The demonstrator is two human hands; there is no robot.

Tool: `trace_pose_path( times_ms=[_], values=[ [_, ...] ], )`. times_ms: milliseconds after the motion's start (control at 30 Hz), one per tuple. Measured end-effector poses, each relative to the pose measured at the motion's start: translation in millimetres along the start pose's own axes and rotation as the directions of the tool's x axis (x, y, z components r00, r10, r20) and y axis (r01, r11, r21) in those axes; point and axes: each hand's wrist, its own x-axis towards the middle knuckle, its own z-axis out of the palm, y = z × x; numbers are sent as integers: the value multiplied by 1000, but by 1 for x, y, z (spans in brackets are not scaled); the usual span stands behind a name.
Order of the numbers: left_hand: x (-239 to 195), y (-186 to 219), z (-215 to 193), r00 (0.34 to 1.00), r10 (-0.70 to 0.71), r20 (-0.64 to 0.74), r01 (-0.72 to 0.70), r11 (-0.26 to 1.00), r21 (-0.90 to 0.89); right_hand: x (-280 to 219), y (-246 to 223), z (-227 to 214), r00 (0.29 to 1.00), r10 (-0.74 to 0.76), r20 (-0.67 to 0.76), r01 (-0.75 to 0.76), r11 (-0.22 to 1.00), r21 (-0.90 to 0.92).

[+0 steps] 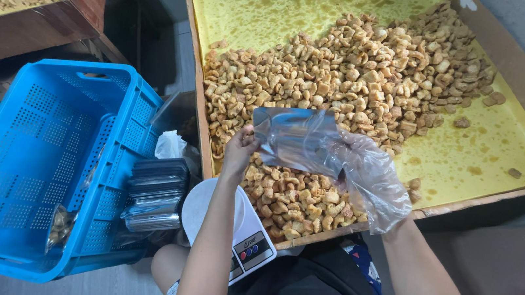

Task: The person uses their hands to scoop snack pieces from a large pile on a tray into a small silver pouch, placing the pouch on a digital scale to check the weight. After weighing, the person puts the filled pouch into a blue plastic crate and repeats the process with another pouch.

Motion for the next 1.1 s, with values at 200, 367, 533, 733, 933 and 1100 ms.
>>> trace_pose_path(
  times_ms=[200,367,533,733,933,1100],
  values=[
    [-9,-5,-7,985,-169,-23,164,977,-138,13,4,-13,997,60,43,-59,998,-28],
    [-12,-9,-13,982,-169,87,178,979,-103,16,16,-42,995,95,-16,-85,941,328],
    [-7,-15,-23,966,-163,201,201,962,-185,35,27,-67,995,56,81,-67,989,130],
    [-11,-19,-22,953,-214,215,264,934,-239,28,13,-52,995,32,100,-44,991,125],
    [-18,2,5,993,-108,-54,112,990,83,-12,-41,16,992,125,25,-117,971,-209],
    [-64,78,23,986,111,126,-124,987,100,-3,-41,53,958,286,22,-277,943,-183]
  ],
)
